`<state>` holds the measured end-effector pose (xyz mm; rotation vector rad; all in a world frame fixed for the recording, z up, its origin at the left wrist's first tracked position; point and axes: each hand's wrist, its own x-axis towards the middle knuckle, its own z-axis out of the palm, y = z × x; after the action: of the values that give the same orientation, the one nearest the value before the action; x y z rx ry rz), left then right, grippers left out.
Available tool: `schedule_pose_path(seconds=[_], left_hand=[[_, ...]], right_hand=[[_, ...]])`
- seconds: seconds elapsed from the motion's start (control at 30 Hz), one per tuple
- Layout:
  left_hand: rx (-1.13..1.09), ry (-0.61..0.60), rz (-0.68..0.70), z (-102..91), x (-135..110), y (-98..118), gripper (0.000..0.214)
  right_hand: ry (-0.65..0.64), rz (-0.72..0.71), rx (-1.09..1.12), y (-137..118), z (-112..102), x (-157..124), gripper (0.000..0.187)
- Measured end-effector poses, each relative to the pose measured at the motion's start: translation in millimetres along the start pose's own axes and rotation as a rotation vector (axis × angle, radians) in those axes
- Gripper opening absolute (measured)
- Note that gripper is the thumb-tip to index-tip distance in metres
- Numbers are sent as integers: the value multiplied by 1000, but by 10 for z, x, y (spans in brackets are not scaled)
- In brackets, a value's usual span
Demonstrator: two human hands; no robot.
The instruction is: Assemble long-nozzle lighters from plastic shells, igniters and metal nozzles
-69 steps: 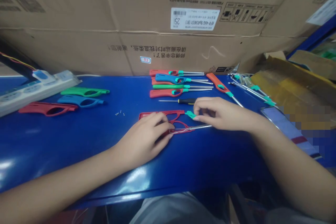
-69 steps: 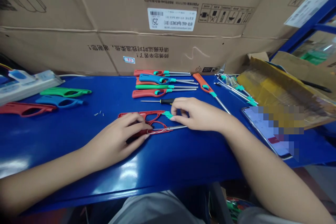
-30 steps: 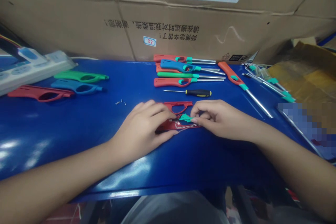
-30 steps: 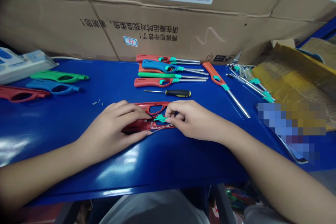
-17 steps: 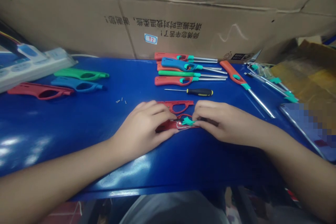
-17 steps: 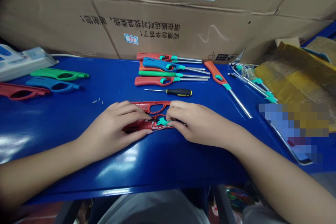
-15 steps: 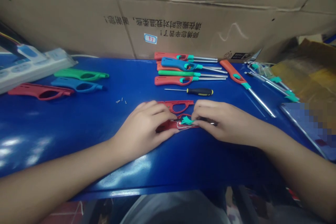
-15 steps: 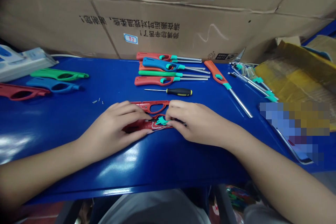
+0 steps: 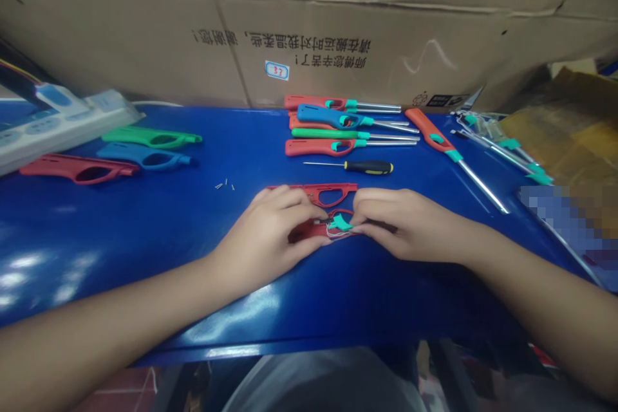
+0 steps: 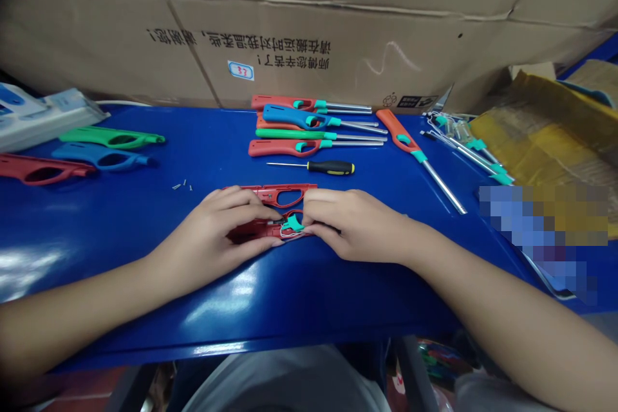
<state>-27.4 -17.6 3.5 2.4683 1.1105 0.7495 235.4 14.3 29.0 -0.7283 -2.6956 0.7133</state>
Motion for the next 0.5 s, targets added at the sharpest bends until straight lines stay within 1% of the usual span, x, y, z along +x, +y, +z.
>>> schedule_pose_path(seconds=[0.2,0.3,0.5], left_hand=[[-18,-21,-44,6,13,8,19],[-27,-26,-60,13,12,21,18],[-17,-30,-61,5,2,37,18]], right_hand=[[80,-86,-99,34,52,-10,16],[82,-94,-149,36,66,-13,18],[85,-92,-175,30,64,-26,21]])
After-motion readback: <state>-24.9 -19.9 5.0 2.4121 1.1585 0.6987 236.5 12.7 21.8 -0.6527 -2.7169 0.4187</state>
